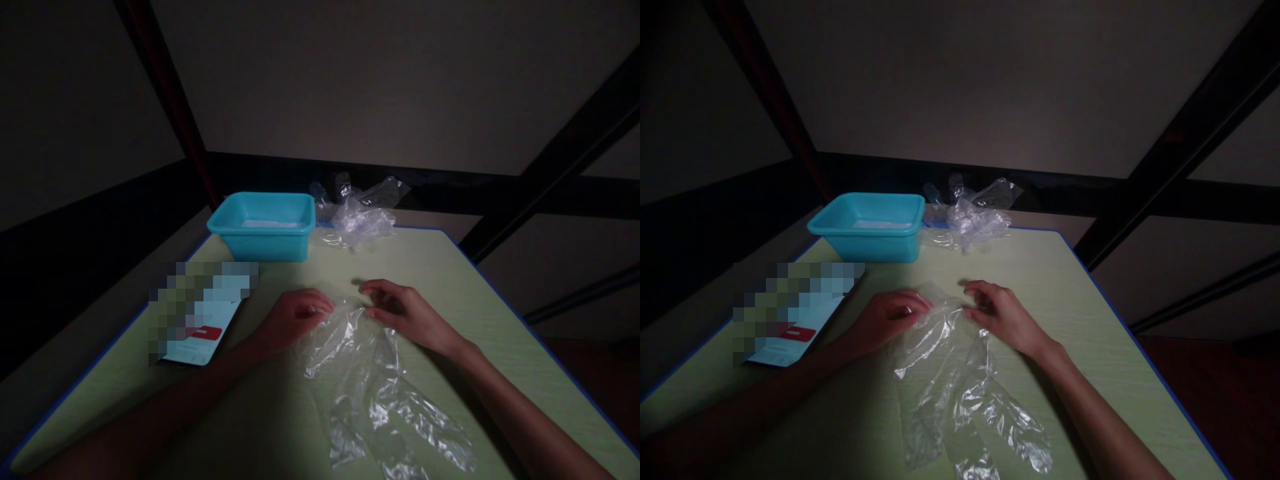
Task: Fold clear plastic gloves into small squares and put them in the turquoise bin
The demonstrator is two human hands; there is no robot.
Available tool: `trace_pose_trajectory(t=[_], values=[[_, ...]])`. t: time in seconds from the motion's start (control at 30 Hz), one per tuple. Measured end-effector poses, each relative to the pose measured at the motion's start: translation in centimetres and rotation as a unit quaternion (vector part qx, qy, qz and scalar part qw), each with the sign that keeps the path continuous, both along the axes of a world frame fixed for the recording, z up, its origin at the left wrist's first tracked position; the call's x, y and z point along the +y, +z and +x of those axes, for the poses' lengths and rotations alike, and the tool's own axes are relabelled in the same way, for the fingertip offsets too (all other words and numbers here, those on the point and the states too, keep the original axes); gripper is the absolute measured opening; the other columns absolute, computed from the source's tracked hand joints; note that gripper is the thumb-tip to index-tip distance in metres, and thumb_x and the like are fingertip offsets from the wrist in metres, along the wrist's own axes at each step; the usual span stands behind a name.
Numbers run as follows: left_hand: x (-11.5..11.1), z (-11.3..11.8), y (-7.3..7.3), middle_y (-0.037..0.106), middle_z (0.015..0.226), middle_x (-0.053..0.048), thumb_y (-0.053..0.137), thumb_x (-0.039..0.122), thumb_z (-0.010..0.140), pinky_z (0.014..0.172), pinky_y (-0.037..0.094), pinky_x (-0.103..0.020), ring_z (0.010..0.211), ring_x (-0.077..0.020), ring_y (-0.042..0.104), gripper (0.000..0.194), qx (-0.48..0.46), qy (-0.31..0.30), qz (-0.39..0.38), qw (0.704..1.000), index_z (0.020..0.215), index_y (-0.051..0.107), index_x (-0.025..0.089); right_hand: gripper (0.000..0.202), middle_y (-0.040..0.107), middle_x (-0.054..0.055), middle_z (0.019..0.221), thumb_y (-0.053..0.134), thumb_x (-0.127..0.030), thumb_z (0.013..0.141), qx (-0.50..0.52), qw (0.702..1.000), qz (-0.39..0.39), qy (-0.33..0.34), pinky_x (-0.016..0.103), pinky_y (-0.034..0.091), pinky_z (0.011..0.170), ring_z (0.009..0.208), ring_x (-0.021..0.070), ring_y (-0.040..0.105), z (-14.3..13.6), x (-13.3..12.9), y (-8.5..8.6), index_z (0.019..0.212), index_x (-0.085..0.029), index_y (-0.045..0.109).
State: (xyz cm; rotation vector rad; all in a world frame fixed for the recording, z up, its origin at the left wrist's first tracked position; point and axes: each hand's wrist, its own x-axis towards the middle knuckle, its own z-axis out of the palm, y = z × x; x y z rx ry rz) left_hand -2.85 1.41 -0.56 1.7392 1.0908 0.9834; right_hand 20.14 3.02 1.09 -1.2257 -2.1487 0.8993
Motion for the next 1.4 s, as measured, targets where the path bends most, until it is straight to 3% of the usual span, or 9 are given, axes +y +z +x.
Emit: trace_pose_trajectory(t=[0.17, 0.3, 0.4, 0.5, 0.57, 0.67, 0.97, 1.27, 1.4], values=[[-0.6, -0.1, 0.4, 0.071, 0.093, -0.007, 0.055, 0.011, 0.067, 0.055, 0.043, -0.02, 0.075, -0.016, 0.063, 0.027, 0.0, -0.059, 0.007, 0.998, 0.087, 0.072, 0.018, 0.046, 0.059, 0.012, 0.116, 0.056, -0.033, 0.082, 0.096, 0.991, -0.083, 0.043, 0.036, 0.048, 0.082, 0.099, 0.0195, 0.059, 0.3, 0.0, 0.2, 0.124, -0.016, 0.046], [-1.2, -0.2, 1.3, 0.071, 0.095, -0.007, 0.061, 0.017, 0.067, 0.051, 0.04, -0.019, 0.062, -0.0122, 0.059, 0.025, -0.02, -0.071, -0.006, 0.997, 0.089, 0.073, 0.02, 0.047, 0.063, 0.01, 0.109, 0.052, -0.038, 0.085, 0.154, 0.975, -0.143, 0.074, 0.036, 0.047, 0.085, 0.097, 0.0173, 0.06, 0.5, 0.2, 0.5, 0.125, -0.017, 0.043], [-1.7, -0.2, 2.0, 0.07, 0.071, -0.004, 0.062, 0.021, 0.067, 0.039, 0.03, -0.017, 0.038, -0.005, 0.041, 0.03, -0.031, -0.073, -0.072, 0.994, 0.095, 0.072, 0.019, 0.046, 0.067, 0.006, 0.093, 0.054, -0.043, 0.083, 0.167, 0.961, -0.188, 0.112, 0.034, 0.047, 0.082, 0.086, 0.0159, 0.063, 0.8, 0.4, 0.6, 0.119, -0.016, 0.049], [-1.9, -0.3, 2.4, 0.048, 0.037, 0.007, 0.061, 0.024, 0.067, 0.035, 0.023, -0.016, 0.031, -0.0045, 0.029, 0.04, -0.03, -0.064, -0.14, 0.988, 0.106, 0.067, 0.016, 0.052, 0.069, 0.002, 0.08, 0.063, -0.044, 0.076, 0.18, 0.931, -0.268, 0.17, 0.032, 0.047, 0.075, 0.076, 0.015, 0.065, 1.2, 0.5, 0.7, 0.117, -0.017, 0.05], [-1.9, -0.4, 2.7, 0.037, 0.033, 0.01, 0.06, 0.025, 0.067, 0.035, 0.022, -0.016, 0.032, -0.0049, 0.027, 0.045, -0.028, -0.035, -0.159, 0.986, 0.111, 0.065, 0.015, 0.06, 0.07, 0.001, 0.079, 0.067, -0.042, 0.072, 0.196, 0.905, -0.314, 0.208, 0.031, 0.047, 0.073, 0.076, 0.015, 0.066, 1.5, 0.5, 0.7, 0.122, -0.018, 0.046], [-1.6, -0.4, 2.9, 0.034, 0.034, 0.01, 0.058, 0.024, 0.066, 0.036, 0.02, -0.016, 0.033, -0.0047, 0.026, 0.05, -0.034, 0.02, -0.171, 0.984, 0.115, 0.062, 0.012, 0.071, 0.07, 0.0, 0.076, 0.072, -0.035, 0.069, 0.209, 0.882, -0.353, 0.232, 0.031, 0.048, 0.073, 0.076, 0.016, 0.067, 1.8, 0.3, 0.9, 0.129, -0.018, 0.039], [-0.5, -0.6, 2.3, 0.033, 0.034, 0.011, 0.056, 0.02, 0.067, 0.037, 0.019, -0.017, 0.034, -0.0055, 0.026, 0.052, -0.024, 0.117, -0.158, 0.98, 0.118, 0.059, 0.01, 0.085, 0.063, -0.007, 0.068, 0.072, -0.01, 0.063, 0.204, 0.901, -0.362, 0.128, 0.021, 0.052, 0.053, 0.056, 0.0099, 0.062, 2.9, 0.3, 1.8, 0.136, -0.021, 0.029], [-0.2, -0.6, 1.8, 0.035, 0.035, 0.012, 0.055, 0.015, 0.067, 0.037, 0.02, -0.018, 0.033, -0.0065, 0.029, 0.05, 0.018, 0.15, -0.123, 0.981, 0.117, 0.058, 0.008, 0.092, 0.063, -0.005, 0.069, 0.067, -0.014, 0.066, 0.136, 0.947, -0.29, 0.03, 0.025, 0.051, 0.048, 0.049, 0.0116, 0.061, 4.6, 0.5, 1.9, 0.141, -0.019, 0.013], [-0.1, -0.7, 1.0, 0.035, 0.039, 0.011, 0.056, 0.013, 0.068, 0.038, 0.022, -0.018, 0.036, -0.0072, 0.03, 0.048, 0.08, 0.179, -0.069, 0.978, 0.115, 0.06, 0.011, 0.083, 0.061, -0.002, 0.068, 0.062, -0.017, 0.068, 0.092, 0.974, -0.203, -0.027, 0.026, 0.049, 0.046, 0.048, 0.0119, 0.058, 4.7, 0.9, 1.2, 0.139, -0.018, 0.018]])
